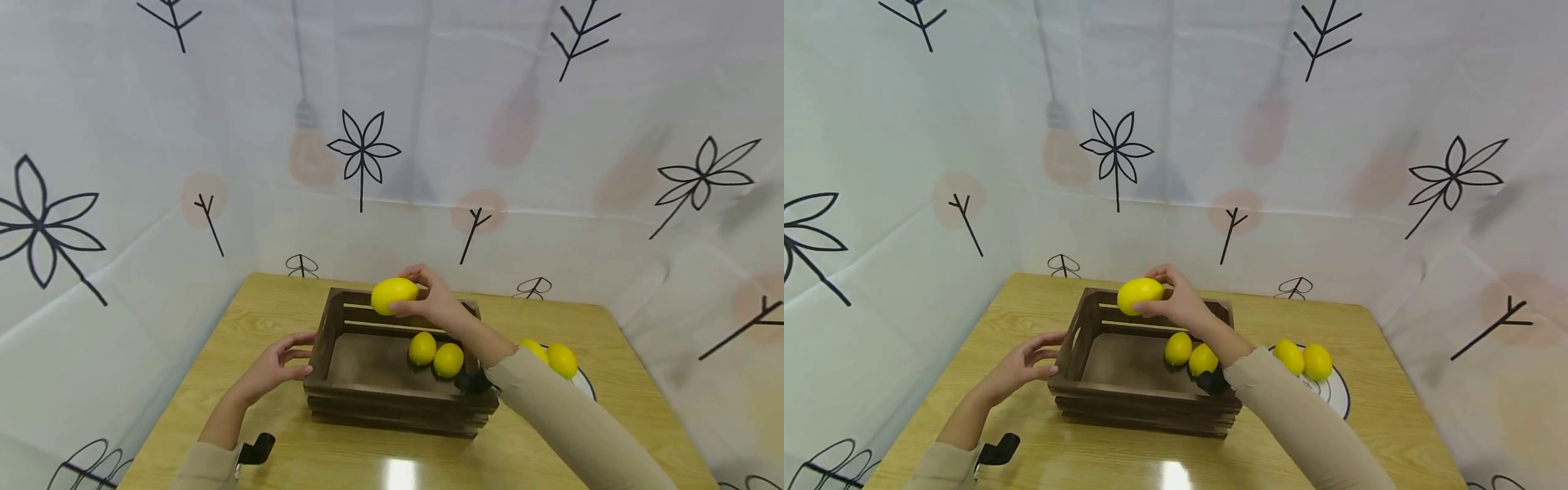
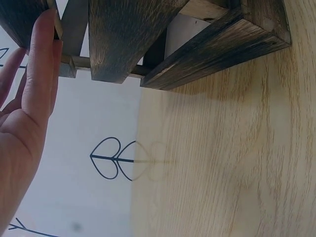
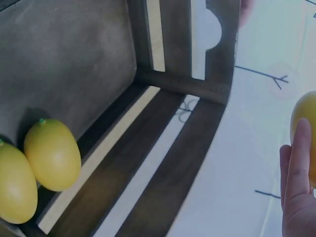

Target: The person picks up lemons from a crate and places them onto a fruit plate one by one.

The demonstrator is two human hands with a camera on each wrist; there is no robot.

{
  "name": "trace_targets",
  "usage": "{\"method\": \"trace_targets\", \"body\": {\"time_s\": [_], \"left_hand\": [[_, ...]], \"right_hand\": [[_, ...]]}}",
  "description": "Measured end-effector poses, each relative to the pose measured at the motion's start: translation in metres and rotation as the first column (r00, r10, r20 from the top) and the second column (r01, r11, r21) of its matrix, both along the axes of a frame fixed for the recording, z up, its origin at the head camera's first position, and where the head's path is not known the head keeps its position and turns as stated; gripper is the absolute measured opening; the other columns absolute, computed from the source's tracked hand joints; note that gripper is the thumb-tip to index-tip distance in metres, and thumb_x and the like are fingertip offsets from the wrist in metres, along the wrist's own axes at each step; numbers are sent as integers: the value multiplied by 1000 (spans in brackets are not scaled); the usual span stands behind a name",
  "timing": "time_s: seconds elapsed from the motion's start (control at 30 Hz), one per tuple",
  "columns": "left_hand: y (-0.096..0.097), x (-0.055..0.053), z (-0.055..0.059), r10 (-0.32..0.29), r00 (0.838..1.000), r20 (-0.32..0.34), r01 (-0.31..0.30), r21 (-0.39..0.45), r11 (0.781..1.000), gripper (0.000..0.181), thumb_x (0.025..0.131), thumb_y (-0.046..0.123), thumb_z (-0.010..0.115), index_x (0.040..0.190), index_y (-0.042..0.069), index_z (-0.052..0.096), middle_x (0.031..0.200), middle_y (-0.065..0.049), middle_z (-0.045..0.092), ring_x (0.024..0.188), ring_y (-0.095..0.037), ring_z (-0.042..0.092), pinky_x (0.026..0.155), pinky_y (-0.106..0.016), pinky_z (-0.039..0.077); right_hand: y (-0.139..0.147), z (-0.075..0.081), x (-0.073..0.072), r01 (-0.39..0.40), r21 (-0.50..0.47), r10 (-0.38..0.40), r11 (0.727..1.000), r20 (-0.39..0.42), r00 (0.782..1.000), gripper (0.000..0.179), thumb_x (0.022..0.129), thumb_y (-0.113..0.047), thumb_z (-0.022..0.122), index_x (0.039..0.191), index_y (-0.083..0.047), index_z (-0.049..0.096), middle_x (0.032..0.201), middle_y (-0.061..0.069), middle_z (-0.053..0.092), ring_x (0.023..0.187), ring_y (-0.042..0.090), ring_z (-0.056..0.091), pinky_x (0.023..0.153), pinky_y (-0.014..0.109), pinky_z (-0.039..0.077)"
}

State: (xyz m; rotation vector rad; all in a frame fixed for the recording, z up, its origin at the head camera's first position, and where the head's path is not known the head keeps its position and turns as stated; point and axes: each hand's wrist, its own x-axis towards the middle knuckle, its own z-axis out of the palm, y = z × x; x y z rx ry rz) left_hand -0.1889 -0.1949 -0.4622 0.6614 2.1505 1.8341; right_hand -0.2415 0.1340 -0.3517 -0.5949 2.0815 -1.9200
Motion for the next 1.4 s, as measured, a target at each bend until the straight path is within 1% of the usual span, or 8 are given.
{"method": "trace_targets", "body": {"time_s": [0.13,0.23,0.47,0.6,0.77,1.03,1.27,1.4], "left_hand": [[0,1,0,1,1000,2,-1,-6,1000,60,88,10,65,141,2,36,141,-24,31,123,-46,35,78,-37,51],[0,2,-1,5,1000,-1,-5,-9,1000,60,88,10,64,141,2,36,140,-24,32,123,-46,35,78,-36,52],[0,3,-1,10,1000,9,-10,-19,1000,60,89,11,64,141,3,36,141,-23,31,124,-46,35,79,-36,51],[1,4,-2,8,1000,4,-8,-13,1000,60,89,10,64,141,2,36,141,-23,31,123,-46,34,79,-36,51],[1,4,-2,7,1000,-2,-7,-14,1000,60,88,10,65,140,2,36,141,-24,31,123,-46,34,78,-36,52],[2,3,-3,-2,1000,-6,2,2,1000,60,88,8,64,140,1,36,140,-25,31,122,-47,35,78,-37,52],[2,2,-3,1,1000,-12,-1,-5,1000,60,88,9,64,141,2,36,140,-24,32,122,-46,35,78,-37,52],[2,3,-3,6,1000,-6,-6,-14,1000,60,88,9,65,141,2,36,140,-24,32,122,-46,35,78,-36,51]], "right_hand": [[12,4,7,32,2,-32,999,-11,999,54,80,-8,74,123,-3,42,125,19,43,98,31,58,80,53,49],[22,4,10,63,7,-63,998,-33,997,53,80,-7,73,123,-3,42,125,19,43,97,31,57,80,52,49],[45,2,18,131,-26,-132,991,-58,989,52,79,-2,72,122,-1,41,122,18,45,90,26,59,76,47,52],[56,1,23,148,-59,-152,987,-65,986,50,81,1,69,122,1,40,122,17,43,89,23,60,74,44,53],[69,0,27,182,-52,-184,982,-57,981,48,82,1,67,122,2,39,124,17,41,90,21,60,73,41,54],[88,-7,37,220,-46,-223,974,-70,972,48,84,-1,67,122,2,38,124,18,41,89,21,61,75,43,53],[105,-16,45,256,-43,-259,966,-84,962,43,85,-6,67,120,-3,41,120,14,42,90,18,62,77,44,52],[114,-20,48,270,-43,-272,962,-66,960,42,86,-5,67,119,-6,41,119,13,43,90,18,62,78,45,51]]}}
